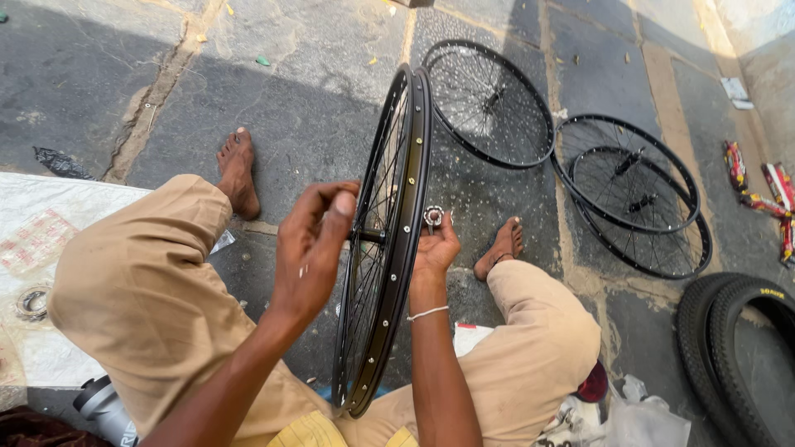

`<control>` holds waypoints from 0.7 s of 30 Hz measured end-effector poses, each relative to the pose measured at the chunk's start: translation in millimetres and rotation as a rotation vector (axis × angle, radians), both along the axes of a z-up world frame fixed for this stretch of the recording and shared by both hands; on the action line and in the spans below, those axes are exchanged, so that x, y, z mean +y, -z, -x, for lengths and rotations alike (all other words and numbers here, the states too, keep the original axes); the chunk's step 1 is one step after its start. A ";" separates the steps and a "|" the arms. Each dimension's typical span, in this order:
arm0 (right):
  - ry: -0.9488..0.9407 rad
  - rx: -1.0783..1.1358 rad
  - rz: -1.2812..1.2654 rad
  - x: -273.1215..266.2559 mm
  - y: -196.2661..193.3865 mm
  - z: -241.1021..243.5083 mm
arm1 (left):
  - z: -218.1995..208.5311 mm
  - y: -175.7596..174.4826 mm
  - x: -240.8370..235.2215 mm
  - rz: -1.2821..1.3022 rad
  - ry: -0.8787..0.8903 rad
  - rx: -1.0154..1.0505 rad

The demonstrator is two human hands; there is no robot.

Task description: The person sits on the ground and assembles a bicycle wheel by attaching a rim to a hub. They insert spokes into the rim and hub, then use a tool to tighten the spoke nipples to secure the wheel structure.

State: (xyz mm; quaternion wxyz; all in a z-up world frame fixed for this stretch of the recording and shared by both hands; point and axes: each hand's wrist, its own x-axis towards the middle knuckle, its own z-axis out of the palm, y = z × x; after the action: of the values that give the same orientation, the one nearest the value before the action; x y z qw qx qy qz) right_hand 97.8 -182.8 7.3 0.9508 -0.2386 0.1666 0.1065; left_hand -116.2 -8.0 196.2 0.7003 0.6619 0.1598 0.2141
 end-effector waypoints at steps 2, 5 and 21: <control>-0.018 -0.007 0.133 -2.8 12.1 4.8 | 56.9 -21.5 -26.9 -0.469 0.040 -0.340; -0.016 0.052 0.397 1.4 -3.1 2.9 | 76.8 -28.8 -61.7 -0.692 -0.043 -0.447; 0.093 -0.409 0.745 -157.5 -181.6 71.2 | -227.2 19.8 238.2 0.020 -0.424 0.149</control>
State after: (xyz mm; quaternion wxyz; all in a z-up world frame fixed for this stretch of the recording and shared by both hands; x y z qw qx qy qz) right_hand 26.6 -340.3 189.0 0.8167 -0.5744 0.0123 -0.0535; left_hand 111.0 230.2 176.4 0.6326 0.6203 0.3489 0.3054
